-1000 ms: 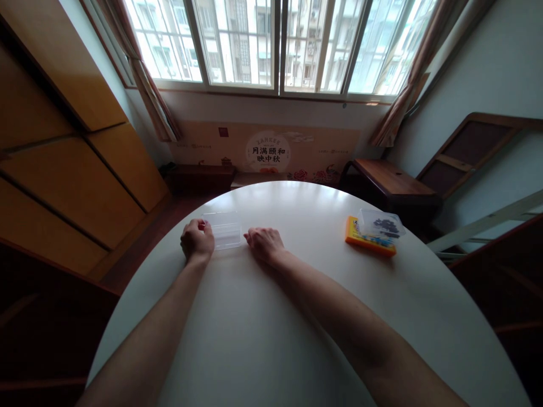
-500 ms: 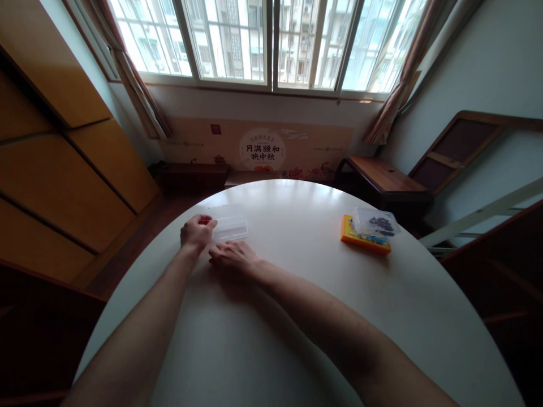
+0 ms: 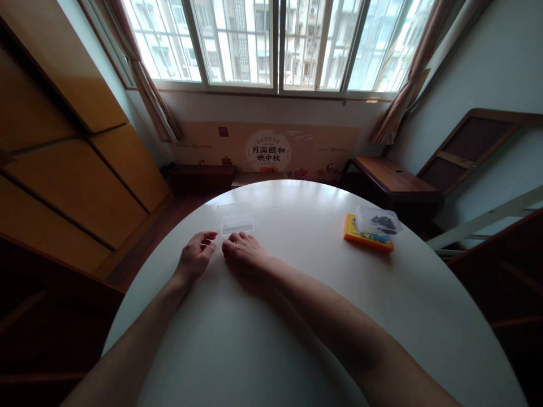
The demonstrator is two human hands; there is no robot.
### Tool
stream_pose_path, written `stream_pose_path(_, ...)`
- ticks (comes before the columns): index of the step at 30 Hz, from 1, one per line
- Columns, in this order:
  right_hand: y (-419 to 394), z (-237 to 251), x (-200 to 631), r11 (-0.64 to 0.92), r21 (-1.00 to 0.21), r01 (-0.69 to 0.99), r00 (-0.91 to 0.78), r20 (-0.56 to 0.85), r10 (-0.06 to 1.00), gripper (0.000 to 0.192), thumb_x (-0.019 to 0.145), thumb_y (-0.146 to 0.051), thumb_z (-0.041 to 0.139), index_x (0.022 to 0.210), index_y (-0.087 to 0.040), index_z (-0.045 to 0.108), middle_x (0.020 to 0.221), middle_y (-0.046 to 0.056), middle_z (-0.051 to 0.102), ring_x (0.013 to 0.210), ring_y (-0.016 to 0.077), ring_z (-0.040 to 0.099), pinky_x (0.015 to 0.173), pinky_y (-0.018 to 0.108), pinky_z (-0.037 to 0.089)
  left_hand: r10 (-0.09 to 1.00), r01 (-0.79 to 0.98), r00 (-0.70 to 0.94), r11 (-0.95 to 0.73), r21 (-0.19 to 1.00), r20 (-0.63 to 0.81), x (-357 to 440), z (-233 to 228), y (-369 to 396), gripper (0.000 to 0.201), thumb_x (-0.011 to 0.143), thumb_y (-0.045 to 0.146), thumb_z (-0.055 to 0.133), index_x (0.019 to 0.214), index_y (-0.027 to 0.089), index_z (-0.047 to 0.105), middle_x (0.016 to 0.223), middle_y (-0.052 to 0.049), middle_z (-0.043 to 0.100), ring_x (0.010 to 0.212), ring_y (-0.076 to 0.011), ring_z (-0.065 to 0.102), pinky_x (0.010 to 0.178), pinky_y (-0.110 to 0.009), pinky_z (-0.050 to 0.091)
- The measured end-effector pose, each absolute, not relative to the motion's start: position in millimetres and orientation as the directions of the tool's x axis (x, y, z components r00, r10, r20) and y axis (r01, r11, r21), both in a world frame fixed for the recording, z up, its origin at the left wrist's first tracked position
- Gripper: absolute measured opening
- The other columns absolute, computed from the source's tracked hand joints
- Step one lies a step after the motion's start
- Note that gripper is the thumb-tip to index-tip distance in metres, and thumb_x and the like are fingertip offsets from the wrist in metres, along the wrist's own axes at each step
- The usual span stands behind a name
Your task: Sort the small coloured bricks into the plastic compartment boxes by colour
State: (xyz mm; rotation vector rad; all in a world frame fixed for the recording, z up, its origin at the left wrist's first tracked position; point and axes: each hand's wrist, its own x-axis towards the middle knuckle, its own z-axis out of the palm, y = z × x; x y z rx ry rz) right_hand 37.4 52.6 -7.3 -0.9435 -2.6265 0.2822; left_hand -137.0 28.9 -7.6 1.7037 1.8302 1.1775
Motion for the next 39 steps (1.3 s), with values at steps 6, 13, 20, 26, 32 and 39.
stream_pose_path(6, 31, -10, 73, 0.582, -0.645, 0.495, -0.511, 0.326, 0.795, 0.030, 0.087, -0.026, 0.056, 0.117, -0.024, 0.051, 0.118, 0.008, 0.050, 0.108, 0.0223, 0.049, 0.096, 0.042, 0.042, 0.954, 0.697, -0.131, -0.106, 0.709, 0.271, -128, -5, 7, 0.042, 0.069, 0.040, 0.052, 0.103, 0.015, 0.062, 0.104, -0.009, 0.065, 0.090, -0.0227, 0.061, 0.086, -0.038, 0.051)
stream_pose_path(13, -18, -5, 188, 0.552, -0.777, 0.303, -0.339, 0.453, 0.824, 0.037, 0.082, -0.022, 0.059, 0.118, -0.025, 0.049, 0.116, 0.008, 0.050, 0.099, 0.0190, 0.058, 0.080, 0.036, 0.053, 0.925, 0.858, 0.035, -0.222, 0.464, 0.378, -117, -6, -1, 0.040, 0.079, 0.044, 0.051, 0.106, 0.017, 0.062, 0.106, -0.010, 0.064, 0.098, -0.0267, 0.057, 0.090, -0.042, 0.048)
stream_pose_path(20, -34, 20, 327, 0.539, -0.441, 0.717, -0.007, 0.769, 0.639, 0.024, 0.084, -0.030, 0.061, 0.106, -0.024, 0.058, 0.106, 0.007, 0.056, 0.093, 0.0225, 0.058, 0.080, 0.041, 0.053, 0.759, 0.781, 0.605, -0.624, 0.006, 0.241, -84, -1, -9, 0.054, 0.089, 0.051, 0.044, 0.135, 0.024, 0.049, 0.146, -0.007, 0.044, 0.136, -0.0309, 0.036, 0.111, -0.047, 0.026)
stream_pose_path(26, 0, 26, 400, 0.336, -0.376, 0.864, 0.034, 0.708, 0.705, 0.074, 0.069, -0.055, 0.072, 0.132, -0.022, 0.049, 0.135, 0.015, 0.044, 0.126, 0.0355, 0.042, 0.105, 0.055, 0.036, 0.779, 0.779, 0.627, -0.626, -0.020, 0.030, -59, 3, -5, 0.067, 0.092, 0.062, 0.031, 0.148, 0.025, 0.027, 0.153, -0.006, 0.029, 0.142, -0.0296, 0.026, 0.115, -0.045, 0.016)
stream_pose_path(32, 22, 22, 432, 0.330, -0.524, 0.785, -0.026, 0.504, 0.863, 0.085, 0.065, -0.064, 0.071, 0.135, -0.021, 0.048, 0.132, 0.015, 0.049, 0.122, 0.0341, 0.049, 0.104, 0.053, 0.040, 0.819, 0.818, 0.574, -0.572, -0.065, 0.014, -59, 6, -12, 0.075, 0.091, 0.066, 0.027, 0.145, 0.015, 0.033, 0.151, -0.012, 0.033, 0.140, -0.0281, 0.032, 0.115, -0.043, 0.020)
stream_pose_path(39, 5, 31, 409, 0.399, -0.527, 0.750, 0.003, 0.606, 0.795, 0.070, 0.067, -0.059, 0.073, 0.124, -0.021, 0.059, 0.118, 0.013, 0.052, 0.108, 0.0309, 0.056, 0.097, 0.050, 0.046, 0.783, 0.812, 0.580, -0.578, -0.082, 0.227, -50, 13, -20, 0.070, 0.090, 0.063, 0.035, 0.138, 0.013, 0.046, 0.144, -0.016, 0.044, 0.136, -0.0317, 0.038, 0.113, -0.049, 0.028)
